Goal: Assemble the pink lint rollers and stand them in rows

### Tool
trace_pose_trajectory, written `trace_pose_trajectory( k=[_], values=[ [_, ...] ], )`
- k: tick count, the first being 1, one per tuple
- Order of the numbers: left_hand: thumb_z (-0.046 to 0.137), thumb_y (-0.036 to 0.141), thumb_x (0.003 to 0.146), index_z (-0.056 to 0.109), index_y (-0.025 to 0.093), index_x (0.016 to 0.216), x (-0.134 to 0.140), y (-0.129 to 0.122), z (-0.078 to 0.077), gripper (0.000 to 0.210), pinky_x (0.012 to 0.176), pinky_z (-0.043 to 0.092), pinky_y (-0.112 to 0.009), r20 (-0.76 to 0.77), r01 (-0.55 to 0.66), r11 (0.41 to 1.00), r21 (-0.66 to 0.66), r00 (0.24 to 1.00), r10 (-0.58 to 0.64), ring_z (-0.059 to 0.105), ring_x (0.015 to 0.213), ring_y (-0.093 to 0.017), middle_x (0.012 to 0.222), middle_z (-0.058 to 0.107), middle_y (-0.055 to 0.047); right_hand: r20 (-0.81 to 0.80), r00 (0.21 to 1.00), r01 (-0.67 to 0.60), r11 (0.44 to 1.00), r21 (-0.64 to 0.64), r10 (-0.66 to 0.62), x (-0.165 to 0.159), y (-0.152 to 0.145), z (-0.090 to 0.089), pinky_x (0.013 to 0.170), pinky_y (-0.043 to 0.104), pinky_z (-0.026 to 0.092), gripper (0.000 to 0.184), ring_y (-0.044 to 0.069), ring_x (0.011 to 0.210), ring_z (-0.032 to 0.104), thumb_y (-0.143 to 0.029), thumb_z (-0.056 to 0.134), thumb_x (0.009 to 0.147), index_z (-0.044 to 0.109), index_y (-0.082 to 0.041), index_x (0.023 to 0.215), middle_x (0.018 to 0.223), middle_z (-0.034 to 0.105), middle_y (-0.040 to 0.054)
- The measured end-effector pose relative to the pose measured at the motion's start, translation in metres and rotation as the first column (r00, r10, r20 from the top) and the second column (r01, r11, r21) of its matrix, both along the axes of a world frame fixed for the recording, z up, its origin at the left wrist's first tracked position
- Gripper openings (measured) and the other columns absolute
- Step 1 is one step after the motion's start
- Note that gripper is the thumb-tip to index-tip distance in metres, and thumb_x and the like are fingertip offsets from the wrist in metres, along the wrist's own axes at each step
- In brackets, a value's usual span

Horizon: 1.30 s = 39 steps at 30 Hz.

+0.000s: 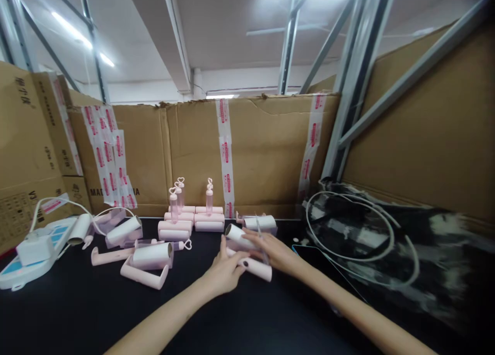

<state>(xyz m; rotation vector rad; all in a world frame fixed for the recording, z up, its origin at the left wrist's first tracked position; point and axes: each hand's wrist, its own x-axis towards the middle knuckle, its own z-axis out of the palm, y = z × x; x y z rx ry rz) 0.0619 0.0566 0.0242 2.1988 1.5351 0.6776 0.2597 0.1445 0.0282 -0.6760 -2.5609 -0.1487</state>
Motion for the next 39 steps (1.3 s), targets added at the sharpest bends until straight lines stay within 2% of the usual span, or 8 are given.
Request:
trace_pose_trajectory(
  k=[9,13,22,25,29,33,35,39],
  values=[
    [0.043,0.031,0.088,0.044,0.038,0.129,0.066,0.035,-0.014,0.041,0.105,0.023,-0.047,0.066,-0.116,0.985,0.125,0.992,0.108,0.02,0.133,-0.039,0.152,-0.009,0.0,-0.02,0.988,0.151,0.986,0.064,-0.15,0.036,0.059,0.057,0.102,0.041,0.031,0.029,0.023,0.123,0.045,-0.025,0.045,0.087,0.06,-0.024,0.113,0.133,0.049,0.0101],
    [0.055,0.033,0.079,0.025,0.036,0.139,0.068,0.038,-0.017,0.067,0.105,0.021,-0.048,0.082,-0.128,0.983,0.133,0.99,0.118,0.02,0.132,-0.041,0.152,-0.013,-0.006,-0.149,0.931,0.341,0.939,0.038,-0.332,-0.014,0.072,0.074,0.09,0.044,0.038,0.038,0.03,0.11,0.054,-0.041,0.041,0.09,0.055,-0.017,0.115,0.116,0.06,0.0183],
    [0.076,0.052,0.048,0.01,0.006,0.142,0.04,0.023,-0.016,0.123,0.108,0.022,-0.045,0.141,-0.092,0.991,0.099,0.987,0.078,0.012,0.135,-0.04,0.149,0.0,-0.025,-0.149,0.889,0.402,0.894,-0.196,-0.433,-0.15,0.061,0.056,0.067,0.032,0.048,0.033,0.014,0.071,0.06,-0.045,0.049,0.088,0.059,-0.014,0.09,0.083,0.063,0.0034],
    [0.071,0.046,0.058,0.031,0.01,0.132,0.017,-0.003,-0.012,0.092,0.103,0.03,-0.045,0.242,-0.092,0.965,0.247,0.97,0.031,0.031,0.128,-0.037,0.142,0.027,-0.022,-0.275,0.875,0.344,0.911,-0.229,-0.399,-0.141,0.048,0.065,0.068,0.03,0.047,0.03,0.018,0.075,0.061,-0.045,0.047,0.087,0.057,-0.017,0.09,0.083,0.064,0.0051],
    [0.034,0.024,0.085,0.045,0.021,0.089,-0.023,-0.029,-0.001,0.012,0.07,0.048,-0.029,0.436,-0.222,0.9,0.374,0.899,0.041,0.056,0.071,-0.015,0.078,0.054,-0.002,-0.434,0.848,0.232,0.95,-0.21,-0.304,-0.102,0.014,0.078,0.068,0.029,0.045,0.033,0.02,0.076,0.061,-0.047,0.045,0.086,0.052,-0.017,0.096,0.083,0.065,0.0063],
    [0.049,0.026,0.076,0.037,0.02,0.102,-0.045,-0.031,0.02,0.029,0.089,0.04,-0.038,0.485,-0.343,0.826,0.447,0.869,0.098,0.05,0.1,-0.021,0.103,0.048,-0.008,-0.437,0.864,0.164,0.961,-0.222,-0.249,-0.079,-0.034,0.072,0.058,0.026,0.043,0.029,0.018,0.062,0.059,-0.048,0.055,0.079,0.055,-0.019,0.083,0.071,0.064,0.0019],
    [0.062,0.029,0.067,0.037,0.019,0.111,-0.047,-0.03,0.03,0.052,0.095,0.037,-0.04,0.366,-0.222,0.882,0.416,0.929,0.061,0.047,0.111,-0.026,0.115,0.048,-0.01,-0.385,0.905,0.082,0.963,-0.257,-0.18,-0.078,-0.053,0.063,0.054,0.024,0.041,0.028,0.016,0.058,0.058,-0.047,0.059,0.077,0.055,-0.02,0.078,0.066,0.063,-0.0007],
    [0.065,0.037,0.067,0.047,0.022,0.112,-0.051,-0.03,0.033,0.05,0.079,0.047,-0.033,0.142,0.011,1.0,0.006,0.99,-0.012,0.061,0.093,-0.025,0.103,0.063,-0.005,-0.3,0.954,-0.104,0.907,-0.409,-0.026,-0.078,-0.072,0.044,0.054,0.023,0.041,0.028,0.015,0.06,0.059,-0.047,0.059,0.079,0.057,-0.019,0.08,0.067,0.063,-0.0014]
  ],
)
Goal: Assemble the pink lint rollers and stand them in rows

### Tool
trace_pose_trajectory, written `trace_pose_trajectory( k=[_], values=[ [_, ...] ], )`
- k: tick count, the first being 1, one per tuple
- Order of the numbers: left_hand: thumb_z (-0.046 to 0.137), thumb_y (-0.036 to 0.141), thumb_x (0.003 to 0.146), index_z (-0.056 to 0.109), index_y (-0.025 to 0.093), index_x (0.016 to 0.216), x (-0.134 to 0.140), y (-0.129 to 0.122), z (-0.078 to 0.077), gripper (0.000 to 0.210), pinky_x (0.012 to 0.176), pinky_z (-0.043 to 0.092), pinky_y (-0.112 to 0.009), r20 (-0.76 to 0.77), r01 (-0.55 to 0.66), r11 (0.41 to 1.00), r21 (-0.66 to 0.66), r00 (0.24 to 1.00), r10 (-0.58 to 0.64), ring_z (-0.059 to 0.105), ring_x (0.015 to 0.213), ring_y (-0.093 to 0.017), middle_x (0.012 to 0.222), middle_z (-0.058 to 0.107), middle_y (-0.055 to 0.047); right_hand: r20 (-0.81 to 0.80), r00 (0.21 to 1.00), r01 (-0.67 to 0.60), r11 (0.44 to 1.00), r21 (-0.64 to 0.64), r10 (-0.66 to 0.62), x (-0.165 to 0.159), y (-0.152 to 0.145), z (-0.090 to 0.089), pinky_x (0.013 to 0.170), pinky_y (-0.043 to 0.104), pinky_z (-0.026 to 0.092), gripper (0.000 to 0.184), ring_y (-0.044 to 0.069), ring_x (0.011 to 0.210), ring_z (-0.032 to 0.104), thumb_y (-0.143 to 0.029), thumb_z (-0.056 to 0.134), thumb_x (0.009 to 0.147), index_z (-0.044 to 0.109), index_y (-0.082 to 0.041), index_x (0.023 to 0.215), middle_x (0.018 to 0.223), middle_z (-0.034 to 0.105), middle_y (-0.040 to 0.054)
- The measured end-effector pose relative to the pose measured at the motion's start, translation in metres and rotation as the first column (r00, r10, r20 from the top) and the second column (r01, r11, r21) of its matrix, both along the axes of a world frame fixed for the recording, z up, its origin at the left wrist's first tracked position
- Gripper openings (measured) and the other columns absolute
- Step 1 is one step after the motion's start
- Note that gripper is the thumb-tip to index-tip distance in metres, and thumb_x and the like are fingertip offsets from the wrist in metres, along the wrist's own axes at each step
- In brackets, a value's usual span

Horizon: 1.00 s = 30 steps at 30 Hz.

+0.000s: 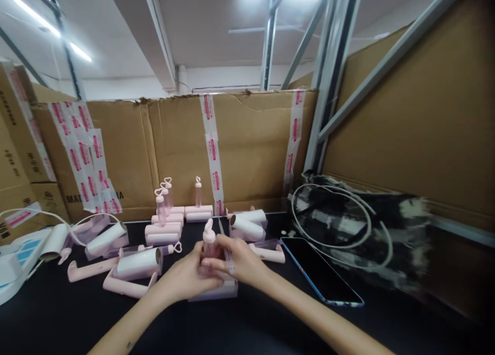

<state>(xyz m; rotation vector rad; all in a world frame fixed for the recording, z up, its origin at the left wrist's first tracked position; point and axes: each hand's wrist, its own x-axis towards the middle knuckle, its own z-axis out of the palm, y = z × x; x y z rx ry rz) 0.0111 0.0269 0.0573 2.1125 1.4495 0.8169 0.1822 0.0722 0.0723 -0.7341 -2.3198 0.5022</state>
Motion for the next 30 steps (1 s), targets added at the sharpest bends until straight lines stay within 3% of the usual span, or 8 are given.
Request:
trace_pose_trajectory(
  k=[2,6,9,14,18,21,25,30],
  values=[
    [0.063,0.04,0.07,0.056,0.024,0.103,-0.004,0.001,-0.006,0.037,0.077,0.047,-0.031,-0.024,0.003,0.998,-0.058,1.0,-0.005,0.063,0.09,-0.024,0.099,0.066,-0.003,-0.047,0.998,-0.04,0.998,-0.044,0.038,0.005,-0.001,-0.006,0.061,0.024,0.044,0.035,0.017,0.068,0.061,-0.049,0.065,0.073,0.057,-0.02,0.091,0.074,0.064,0.0],
    [0.062,0.039,0.072,0.063,0.02,0.09,-0.009,0.011,-0.02,0.026,0.085,0.044,-0.032,0.107,-0.072,0.996,0.045,0.992,0.067,0.061,0.094,-0.024,0.099,0.067,-0.005,-0.078,0.995,-0.063,0.996,-0.056,0.059,0.016,0.006,-0.013,0.084,0.032,0.045,0.083,0.024,0.095,0.06,-0.049,0.081,0.05,0.046,-0.023,0.121,0.103,0.064,0.0069],
    [0.063,0.036,0.072,0.063,0.018,0.091,-0.01,0.018,-0.022,0.026,0.089,0.043,-0.034,0.271,-0.106,0.992,0.063,0.959,0.085,0.06,0.097,-0.024,0.101,0.067,-0.008,-0.023,0.998,-0.067,0.99,-0.126,0.065,0.016,0.011,-0.019,0.087,0.034,0.045,0.085,0.024,0.101,0.059,-0.043,0.077,0.06,0.036,-0.024,0.132,0.114,0.06,0.0085],
    [0.06,0.041,0.074,0.061,0.015,0.089,-0.023,0.014,0.003,0.03,0.078,0.048,-0.032,0.532,-0.209,0.972,0.105,0.838,0.123,0.063,0.087,-0.023,0.089,0.068,-0.006,0.014,1.0,-0.002,0.983,-0.182,0.004,0.015,0.021,-0.027,0.091,0.038,0.044,0.084,0.026,0.105,0.058,-0.04,0.076,0.061,0.036,-0.022,0.133,0.114,0.061,0.0095],
    [0.066,0.046,0.068,0.059,0.014,0.087,-0.041,0.011,0.019,0.038,0.061,0.047,-0.025,0.589,-0.336,0.941,0.035,0.768,0.252,0.062,0.072,-0.019,0.077,0.066,-0.003,-0.038,0.998,-0.065,0.971,-0.229,0.057,0.021,0.027,-0.019,0.098,0.04,0.04,0.089,0.028,0.116,0.051,-0.049,0.08,0.052,0.043,-0.022,0.128,0.125,0.056,0.0123],
    [0.066,0.049,0.067,0.06,0.013,0.084,-0.048,0.015,0.013,0.04,0.054,0.043,-0.023,0.601,-0.281,0.957,-0.065,0.755,0.263,0.059,0.063,-0.017,0.07,0.065,-0.002,-0.185,0.982,-0.005,0.98,-0.2,-0.033,0.028,0.026,-0.005,0.083,0.037,0.049,0.052,0.025,0.092,0.065,-0.059,0.063,0.07,0.059,-0.019,0.104,0.095,0.069,0.0095],
    [0.064,0.05,0.069,0.062,0.012,0.088,-0.046,0.019,-0.001,0.042,0.058,0.043,-0.025,0.58,-0.256,0.964,-0.074,0.775,0.25,0.061,0.071,-0.02,0.078,0.068,-0.006,-0.438,0.898,-0.069,0.963,-0.261,-0.054,0.034,0.012,0.008,0.042,0.026,0.045,0.058,0.013,0.038,0.054,-0.066,0.025,0.085,0.044,-0.023,0.119,0.054,0.055,-0.0049],
    [0.064,0.048,0.069,0.064,0.012,0.085,-0.042,0.017,-0.005,0.039,0.059,0.043,-0.026,0.565,-0.229,0.972,-0.054,0.796,0.219,0.062,0.077,-0.024,0.082,0.069,-0.008,-0.365,0.931,-0.104,0.975,-0.195,0.027,0.032,-0.007,0.008,0.05,0.025,0.043,0.038,0.009,0.039,0.051,-0.044,0.033,0.094,0.057,-0.018,0.08,0.054,0.052,-0.0036]
  ],
)
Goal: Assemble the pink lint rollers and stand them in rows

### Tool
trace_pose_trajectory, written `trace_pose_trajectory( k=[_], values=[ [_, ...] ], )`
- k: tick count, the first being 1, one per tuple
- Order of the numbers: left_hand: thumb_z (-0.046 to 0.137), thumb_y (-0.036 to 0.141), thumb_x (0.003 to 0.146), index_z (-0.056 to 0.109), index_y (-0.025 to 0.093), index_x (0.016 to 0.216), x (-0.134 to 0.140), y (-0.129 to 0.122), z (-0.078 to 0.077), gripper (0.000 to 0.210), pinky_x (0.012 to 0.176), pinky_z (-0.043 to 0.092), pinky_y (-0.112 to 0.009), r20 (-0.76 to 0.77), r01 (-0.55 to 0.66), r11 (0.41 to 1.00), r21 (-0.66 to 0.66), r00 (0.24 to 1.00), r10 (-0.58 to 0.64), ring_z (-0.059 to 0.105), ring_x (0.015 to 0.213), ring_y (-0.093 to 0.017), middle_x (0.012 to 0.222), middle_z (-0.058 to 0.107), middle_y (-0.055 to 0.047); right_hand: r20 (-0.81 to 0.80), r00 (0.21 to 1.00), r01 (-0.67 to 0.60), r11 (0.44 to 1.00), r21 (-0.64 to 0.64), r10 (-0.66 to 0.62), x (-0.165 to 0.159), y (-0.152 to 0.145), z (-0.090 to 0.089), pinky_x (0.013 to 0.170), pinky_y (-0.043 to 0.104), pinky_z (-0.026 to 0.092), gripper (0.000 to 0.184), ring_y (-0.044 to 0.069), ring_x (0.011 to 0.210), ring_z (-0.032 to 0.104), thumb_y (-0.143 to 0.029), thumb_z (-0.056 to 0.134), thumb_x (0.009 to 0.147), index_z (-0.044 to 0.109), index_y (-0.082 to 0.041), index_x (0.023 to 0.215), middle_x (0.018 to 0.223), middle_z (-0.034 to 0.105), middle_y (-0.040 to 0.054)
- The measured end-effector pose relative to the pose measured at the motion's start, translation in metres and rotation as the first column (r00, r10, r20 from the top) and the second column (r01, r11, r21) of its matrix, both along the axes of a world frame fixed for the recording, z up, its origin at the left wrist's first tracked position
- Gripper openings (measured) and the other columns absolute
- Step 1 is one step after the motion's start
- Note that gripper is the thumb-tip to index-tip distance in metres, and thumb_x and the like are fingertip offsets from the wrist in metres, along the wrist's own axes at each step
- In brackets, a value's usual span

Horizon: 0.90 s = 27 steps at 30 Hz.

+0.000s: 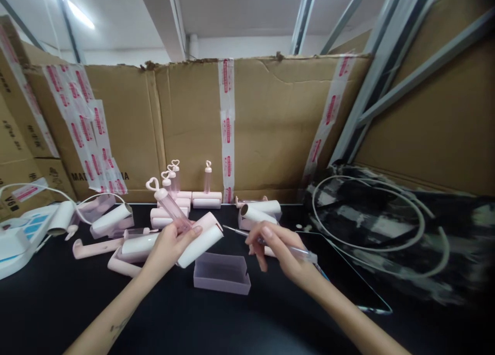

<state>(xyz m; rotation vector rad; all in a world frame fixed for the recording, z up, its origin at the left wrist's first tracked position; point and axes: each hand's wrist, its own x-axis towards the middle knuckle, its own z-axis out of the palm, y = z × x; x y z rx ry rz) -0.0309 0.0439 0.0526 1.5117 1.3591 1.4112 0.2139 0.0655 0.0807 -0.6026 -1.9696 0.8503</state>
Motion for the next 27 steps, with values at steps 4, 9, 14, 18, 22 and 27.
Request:
trace_pose_trajectory(
  k=[4,9,14,18,22,27],
  values=[
    [0.065,0.047,0.069,0.064,0.013,0.087,0.001,-0.003,0.001,0.039,0.059,0.043,-0.026,0.051,0.017,1.0,-0.013,0.999,-0.016,0.063,0.077,-0.024,0.082,0.07,-0.008,0.133,0.99,0.019,0.984,0.179,-0.044,-0.004,-0.002,-0.003,0.059,0.028,0.043,0.032,0.011,0.045,0.052,-0.034,0.034,0.095,0.058,-0.017,0.081,0.047,0.051,-0.0041],
    [0.065,0.048,0.07,0.064,0.012,0.087,0.002,-0.003,0.0,0.04,0.058,0.042,-0.024,0.048,0.019,0.999,-0.037,0.999,-0.017,0.062,0.074,-0.022,0.082,0.069,-0.007,0.147,0.987,0.008,0.943,0.333,-0.06,-0.003,0.0,-0.005,0.061,0.028,0.041,0.026,0.012,0.051,0.052,-0.026,0.036,0.094,0.059,-0.017,0.084,0.053,0.053,-0.0022],
    [0.06,0.049,0.074,0.062,0.013,0.088,0.001,0.0,-0.002,0.039,0.056,0.041,-0.024,0.004,0.036,0.999,-0.015,0.999,-0.036,0.061,0.071,-0.02,0.08,0.067,-0.006,0.142,0.989,-0.009,0.929,0.371,-0.047,-0.001,-0.004,-0.002,0.058,0.027,0.04,0.029,0.012,0.051,0.051,-0.025,0.034,0.094,0.059,-0.018,0.08,0.054,0.051,-0.0019],
    [0.064,0.05,0.07,0.061,0.014,0.08,0.0,0.002,-0.006,0.037,0.057,0.041,-0.024,-0.063,-0.033,0.999,-0.025,0.998,0.031,0.06,0.072,-0.021,0.074,0.066,-0.004,0.288,0.951,0.023,0.951,0.309,-0.117,-0.005,-0.008,0.004,0.06,0.026,0.04,0.027,0.012,0.053,0.053,-0.025,0.035,0.094,0.057,-0.019,0.08,0.057,0.052,-0.0026],
    [0.063,0.045,0.072,0.059,0.015,0.077,0.005,-0.001,-0.007,0.031,0.062,0.044,-0.025,0.018,-0.021,0.999,0.042,1.0,0.02,0.061,0.074,-0.021,0.074,0.065,-0.004,0.407,0.911,-0.064,0.955,0.29,-0.063,-0.014,-0.01,0.0,0.067,0.025,0.042,0.024,0.012,0.068,0.055,-0.023,0.033,0.096,0.052,-0.019,0.08,0.074,0.054,0.001],
    [0.065,0.042,0.07,0.063,0.015,0.086,0.011,0.001,-0.016,0.032,0.068,0.047,-0.027,-0.004,-0.052,0.997,0.053,0.999,0.052,0.063,0.081,-0.023,0.08,0.069,-0.005,0.469,0.865,-0.085,0.871,0.484,-0.176,-0.025,-0.005,-0.025,0.061,0.025,0.039,0.022,0.014,0.067,0.048,-0.019,0.03,0.095,0.045,-0.019,0.078,0.079,0.048,0.0038]
  ],
)
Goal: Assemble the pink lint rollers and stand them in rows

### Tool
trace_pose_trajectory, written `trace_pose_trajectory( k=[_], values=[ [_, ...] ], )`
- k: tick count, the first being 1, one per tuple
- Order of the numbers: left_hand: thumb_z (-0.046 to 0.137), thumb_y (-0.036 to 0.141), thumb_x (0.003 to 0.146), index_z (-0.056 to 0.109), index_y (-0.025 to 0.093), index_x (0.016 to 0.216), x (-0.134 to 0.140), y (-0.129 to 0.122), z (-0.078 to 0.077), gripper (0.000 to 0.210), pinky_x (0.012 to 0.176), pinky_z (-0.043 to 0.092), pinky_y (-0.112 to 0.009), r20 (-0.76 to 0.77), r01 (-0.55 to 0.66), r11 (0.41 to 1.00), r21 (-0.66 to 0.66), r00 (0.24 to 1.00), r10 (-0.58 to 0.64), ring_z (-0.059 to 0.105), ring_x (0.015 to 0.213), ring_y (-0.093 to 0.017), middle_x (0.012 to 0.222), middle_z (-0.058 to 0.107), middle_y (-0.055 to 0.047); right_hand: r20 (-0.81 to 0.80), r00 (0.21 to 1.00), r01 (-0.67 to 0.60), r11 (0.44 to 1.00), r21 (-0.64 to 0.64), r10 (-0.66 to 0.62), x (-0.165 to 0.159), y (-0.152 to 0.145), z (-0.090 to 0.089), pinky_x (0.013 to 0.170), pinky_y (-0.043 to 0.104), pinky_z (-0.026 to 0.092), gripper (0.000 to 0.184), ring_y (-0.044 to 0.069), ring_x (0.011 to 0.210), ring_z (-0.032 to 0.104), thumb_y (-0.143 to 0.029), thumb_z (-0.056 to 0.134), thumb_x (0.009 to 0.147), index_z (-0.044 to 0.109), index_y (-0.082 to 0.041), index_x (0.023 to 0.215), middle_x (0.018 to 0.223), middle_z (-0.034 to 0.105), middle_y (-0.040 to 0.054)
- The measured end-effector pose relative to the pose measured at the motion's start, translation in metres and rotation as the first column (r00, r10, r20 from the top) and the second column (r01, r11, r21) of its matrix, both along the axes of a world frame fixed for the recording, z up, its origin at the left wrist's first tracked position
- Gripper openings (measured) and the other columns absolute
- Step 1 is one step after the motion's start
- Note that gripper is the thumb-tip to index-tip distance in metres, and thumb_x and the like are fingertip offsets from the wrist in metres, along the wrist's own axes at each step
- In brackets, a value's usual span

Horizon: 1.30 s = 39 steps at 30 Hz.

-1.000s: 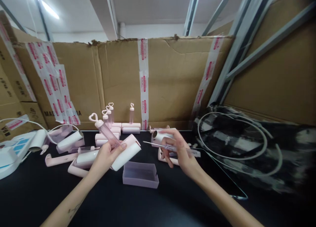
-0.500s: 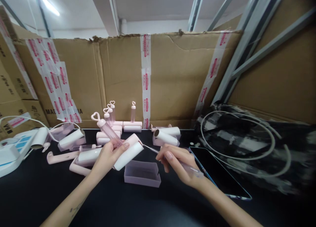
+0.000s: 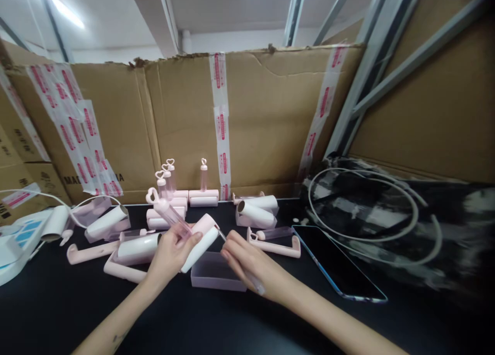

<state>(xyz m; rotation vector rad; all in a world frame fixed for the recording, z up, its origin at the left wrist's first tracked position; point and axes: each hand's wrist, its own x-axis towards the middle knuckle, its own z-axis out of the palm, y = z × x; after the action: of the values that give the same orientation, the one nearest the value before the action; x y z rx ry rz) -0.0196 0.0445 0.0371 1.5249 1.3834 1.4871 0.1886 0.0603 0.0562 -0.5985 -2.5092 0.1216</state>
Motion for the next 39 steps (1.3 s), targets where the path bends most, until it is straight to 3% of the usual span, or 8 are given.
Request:
trace_pose_trajectory(
  k=[8,12,15,20,24,27,32,39],
  values=[
    [0.065,0.035,0.073,0.063,0.014,0.094,0.012,-0.008,0.001,0.03,0.085,0.046,-0.029,0.115,0.015,0.995,0.094,0.993,-0.026,0.058,0.105,-0.025,0.099,0.068,-0.009,0.067,0.975,0.166,0.898,0.407,-0.21,-0.004,0.0,-0.011,0.055,0.027,0.03,0.026,0.015,0.061,0.041,-0.019,0.031,0.095,0.048,-0.017,0.074,0.075,0.047,0.0036],
    [0.058,0.04,0.08,0.059,0.014,0.097,0.024,-0.015,0.005,0.031,0.069,0.049,-0.027,0.23,0.013,0.995,0.097,0.972,-0.035,0.063,0.084,-0.021,0.091,0.068,-0.008,-0.014,0.98,0.182,0.854,0.487,-0.2,-0.008,-0.005,-0.006,0.053,0.028,0.029,0.028,0.015,0.058,0.039,-0.018,0.033,0.094,0.048,-0.018,0.07,0.069,0.047,0.003],
    [0.056,0.042,0.082,0.057,0.014,0.092,0.023,-0.013,0.006,0.029,0.066,0.047,-0.025,0.23,-0.007,0.994,0.105,0.973,-0.018,0.061,0.075,-0.018,0.086,0.067,-0.006,-0.09,0.99,0.133,0.922,0.362,-0.107,-0.007,-0.006,-0.002,0.053,0.026,0.033,0.028,0.014,0.058,0.044,-0.021,0.033,0.094,0.048,-0.018,0.071,0.07,0.049,0.0031],
    [0.06,0.044,0.078,0.057,0.014,0.09,0.009,-0.004,0.01,0.033,0.07,0.045,-0.024,0.187,-0.115,0.986,0.123,0.978,0.091,0.06,0.082,-0.019,0.083,0.066,-0.005,-0.44,0.894,0.022,0.991,-0.134,-0.079,0.014,0.006,0.018,0.053,0.024,0.044,0.029,0.012,0.054,0.056,-0.034,0.029,0.096,0.052,-0.019,0.087,0.07,0.058,0.0021],
    [0.063,0.048,0.074,0.06,0.012,0.085,0.007,-0.002,0.01,0.038,0.059,0.045,-0.021,0.266,-0.036,0.999,0.023,0.963,0.029,0.06,0.069,-0.016,0.071,0.064,-0.002,0.005,0.996,-0.08,0.918,-0.389,0.089,0.055,0.013,0.046,0.067,0.027,0.05,0.021,0.02,0.078,0.065,-0.04,0.065,0.076,0.065,-0.023,0.088,0.086,0.068,0.0025],
    [0.066,0.049,0.071,0.061,0.013,0.084,0.011,-0.006,0.011,0.038,0.052,0.043,-0.019,0.456,0.021,0.994,-0.111,0.889,0.032,0.058,0.06,-0.012,0.067,0.064,0.0,0.229,0.961,-0.049,0.912,-0.408,0.154,0.084,0.006,0.051,0.089,0.036,0.048,0.037,0.029,0.115,0.053,-0.034,0.074,0.068,0.064,-0.028,0.103,0.123,0.059,0.0052],
    [0.07,0.044,0.069,0.06,0.014,0.099,0.01,-0.009,0.017,0.044,0.057,0.049,-0.019,0.69,0.192,0.965,-0.179,0.724,-0.016,0.062,0.068,-0.012,0.085,0.068,-0.005,0.192,0.98,0.034,0.902,-0.43,0.055,0.077,-0.008,0.03,0.095,0.042,0.044,0.023,0.031,0.123,0.044,-0.032,0.064,0.079,0.061,-0.027,0.101,0.131,0.051,0.0074],
    [0.075,0.033,0.065,0.052,0.019,0.11,0.007,-0.008,0.018,0.052,0.057,0.05,-0.021,0.616,0.184,0.975,-0.124,0.785,-0.07,0.064,0.07,-0.014,0.093,0.068,-0.005,-0.156,0.975,-0.217,0.847,-0.486,0.16,0.004,0.008,-0.002,0.097,0.04,0.04,0.01,0.024,0.12,0.048,-0.03,0.053,0.087,0.054,-0.02,0.089,0.112,0.061,0.0106]
  ],
)
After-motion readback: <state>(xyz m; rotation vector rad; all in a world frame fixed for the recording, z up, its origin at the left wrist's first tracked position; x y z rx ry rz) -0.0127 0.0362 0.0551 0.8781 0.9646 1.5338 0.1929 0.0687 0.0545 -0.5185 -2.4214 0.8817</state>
